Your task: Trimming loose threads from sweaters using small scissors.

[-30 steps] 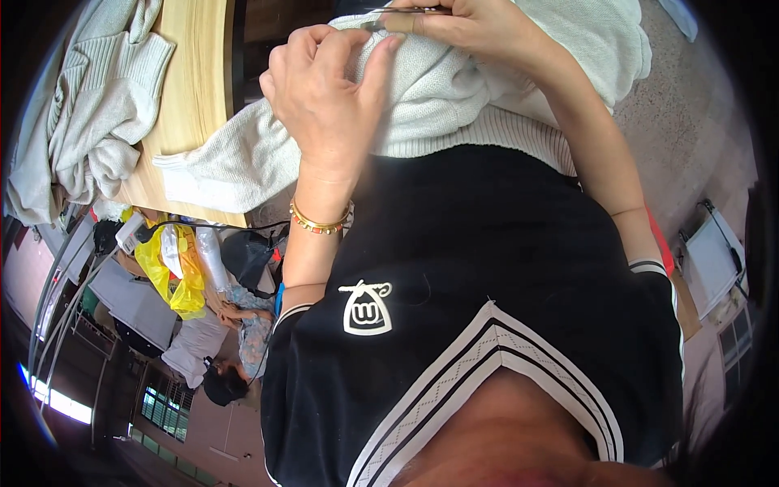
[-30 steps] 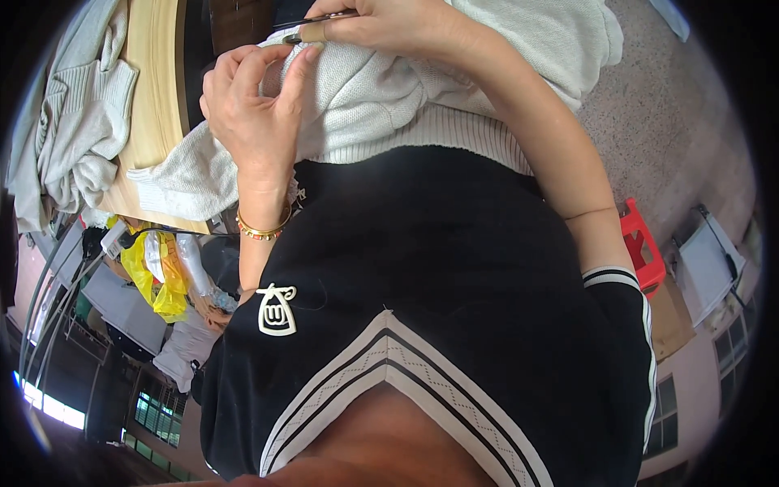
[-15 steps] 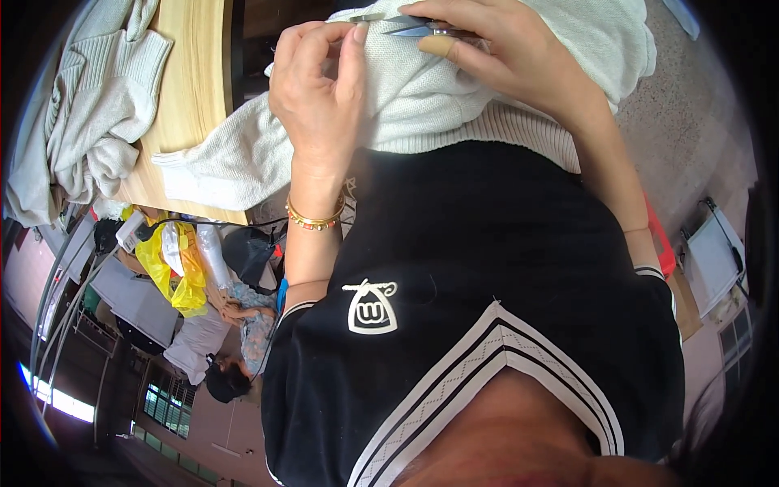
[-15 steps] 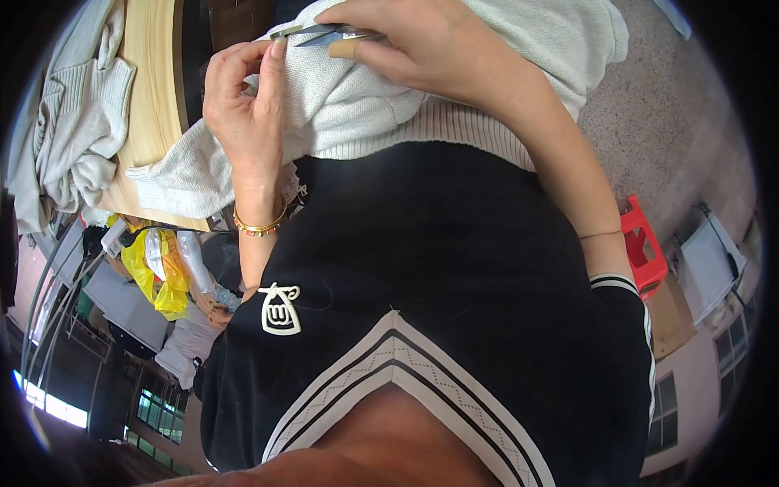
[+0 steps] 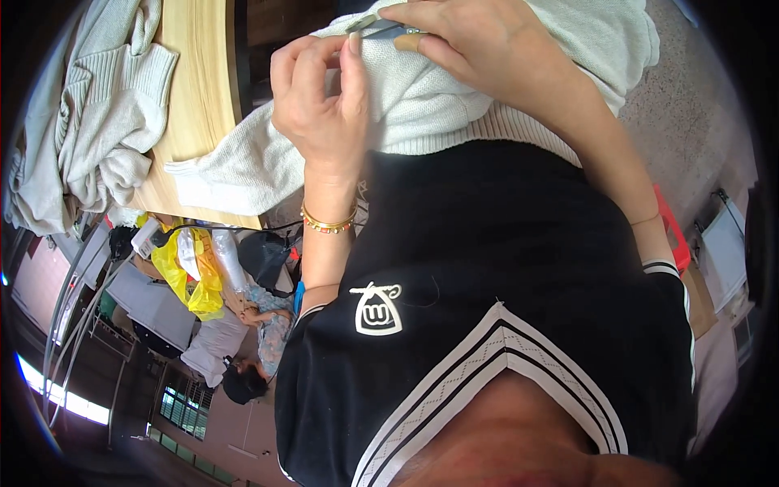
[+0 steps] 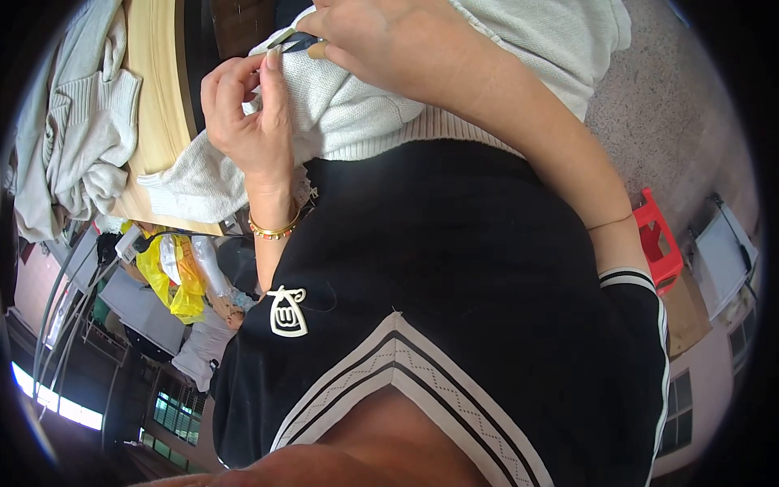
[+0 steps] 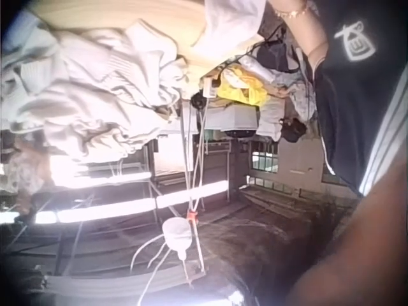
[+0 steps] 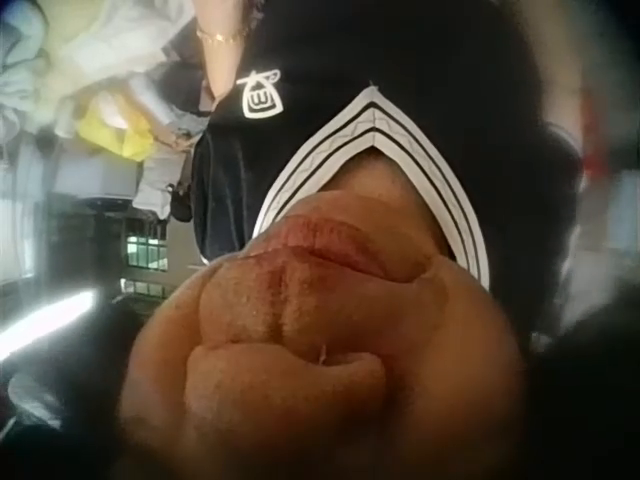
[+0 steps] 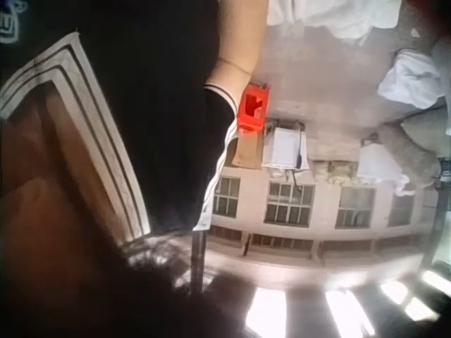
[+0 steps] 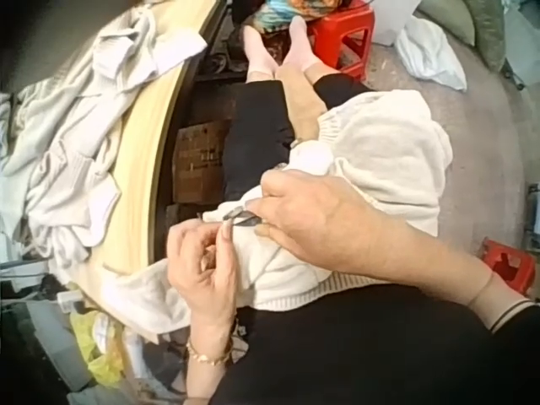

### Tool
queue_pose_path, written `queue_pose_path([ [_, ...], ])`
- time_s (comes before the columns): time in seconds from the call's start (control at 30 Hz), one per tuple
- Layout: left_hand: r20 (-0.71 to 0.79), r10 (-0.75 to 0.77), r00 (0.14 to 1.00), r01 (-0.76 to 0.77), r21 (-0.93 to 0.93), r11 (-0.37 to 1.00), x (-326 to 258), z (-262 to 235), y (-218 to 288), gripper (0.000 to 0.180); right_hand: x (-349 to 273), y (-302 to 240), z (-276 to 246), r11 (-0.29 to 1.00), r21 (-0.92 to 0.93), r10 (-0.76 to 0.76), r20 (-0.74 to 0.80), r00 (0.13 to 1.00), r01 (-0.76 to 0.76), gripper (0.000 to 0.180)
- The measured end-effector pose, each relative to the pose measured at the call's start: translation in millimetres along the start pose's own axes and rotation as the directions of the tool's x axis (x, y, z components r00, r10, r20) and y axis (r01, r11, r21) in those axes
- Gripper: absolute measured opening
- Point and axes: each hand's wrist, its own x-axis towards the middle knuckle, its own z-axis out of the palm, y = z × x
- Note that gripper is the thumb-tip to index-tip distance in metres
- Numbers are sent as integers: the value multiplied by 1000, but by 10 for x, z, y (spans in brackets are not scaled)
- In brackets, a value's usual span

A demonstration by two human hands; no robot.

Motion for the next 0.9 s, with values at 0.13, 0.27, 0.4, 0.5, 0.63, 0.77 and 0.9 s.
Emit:
queue_pose_path([
  [0.13,-60,87,994,-82,75,994,-37,47,-23,9,13,-20,8,999,-28,18,10,1000,-18,20],
  [0.27,-77,199,977,-187,139,972,-45,78,-44,10,3,-7,39,1000,-20,18,-3,1000,-18,18],
  [0.4,-7,158,987,-156,124,980,-49,24,14,9,-10,48,93,999,-39,-31,-42,999,29,16],
  [0.5,-31,-19,999,15,-113,994,-74,11,-47,10,-18,79,81,999,-23,-38,-55,998,36,17],
  [0.63,184,-300,936,338,-226,914,-122,-312,-189,22,-9,154,-1,987,158,26,-34,999,-21,26],
  [0.77,505,-266,821,372,-119,921,-86,-687,-298,26,-8,187,-12,989,128,65,17,998,-66,38],
  [0.9,615,-37,787,92,-58,994,-16,-837,-341,24,-57,351,16,995,86,49,20,999,-51,31],
])
